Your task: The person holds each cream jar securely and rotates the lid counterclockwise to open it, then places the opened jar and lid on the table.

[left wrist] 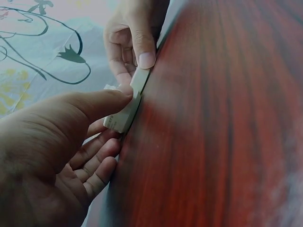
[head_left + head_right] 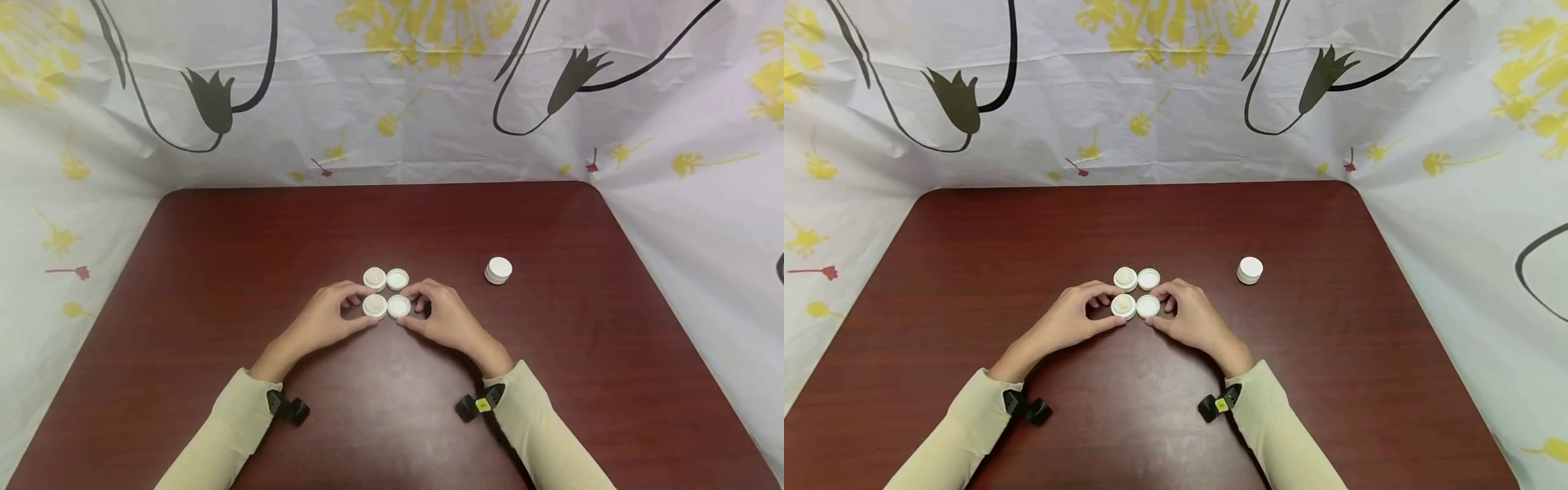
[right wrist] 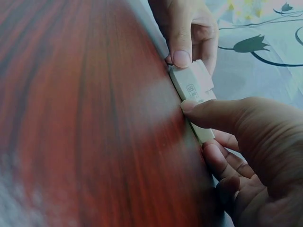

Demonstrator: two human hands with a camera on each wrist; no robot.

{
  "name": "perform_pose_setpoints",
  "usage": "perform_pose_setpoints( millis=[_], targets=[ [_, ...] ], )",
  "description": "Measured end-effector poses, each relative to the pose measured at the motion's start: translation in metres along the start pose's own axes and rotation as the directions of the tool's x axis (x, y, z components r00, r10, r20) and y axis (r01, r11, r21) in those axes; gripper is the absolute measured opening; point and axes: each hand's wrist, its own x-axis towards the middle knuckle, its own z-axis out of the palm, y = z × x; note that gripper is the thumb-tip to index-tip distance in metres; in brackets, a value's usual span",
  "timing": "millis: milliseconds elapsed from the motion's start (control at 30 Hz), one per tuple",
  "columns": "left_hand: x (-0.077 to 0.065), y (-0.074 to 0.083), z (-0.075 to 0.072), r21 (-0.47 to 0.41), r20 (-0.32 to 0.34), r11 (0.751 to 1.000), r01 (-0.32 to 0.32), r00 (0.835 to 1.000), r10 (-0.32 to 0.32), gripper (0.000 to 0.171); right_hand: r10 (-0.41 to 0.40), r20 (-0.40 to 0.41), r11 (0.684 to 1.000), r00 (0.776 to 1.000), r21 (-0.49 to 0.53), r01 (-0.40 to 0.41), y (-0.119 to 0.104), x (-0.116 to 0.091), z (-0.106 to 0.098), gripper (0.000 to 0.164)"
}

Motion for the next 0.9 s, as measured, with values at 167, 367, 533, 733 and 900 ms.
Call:
perform_pose_setpoints(
  millis=[167,367,533,733,900],
  targets=[
    [-0.002,0.002,-0.001,-0.006,-0.003,1.0,0.004,1.0,-0.004,0.047,-0.002,-0.007,1.0,1.0,-0.002,0.002,-0.001,0.0,0.0,0.039],
    [-0.004,0.002,-0.005,-0.018,0.0,1.0,0.016,1.0,-0.016,0.052,-0.009,-0.014,1.0,1.0,-0.002,0.009,-0.001,-0.001,-0.002,0.044],
    [-0.007,0.004,-0.011,-0.013,-0.025,1.0,0.014,1.0,-0.014,0.054,-0.003,-0.042,1.0,0.999,0.021,0.004,-0.002,-0.003,-0.013,0.041],
    [-0.006,0.008,-0.019,0.001,-0.042,0.998,0.058,0.997,-0.058,0.057,0.029,-0.096,0.999,0.995,-0.027,-0.032,0.0,0.0,-0.043,0.036],
    [0.002,0.011,-0.026,-0.004,-0.077,0.998,0.068,0.995,-0.068,0.052,0.091,-0.097,0.985,0.991,-0.135,-0.104,0.004,0.004,-0.078,0.04]
  ],
)
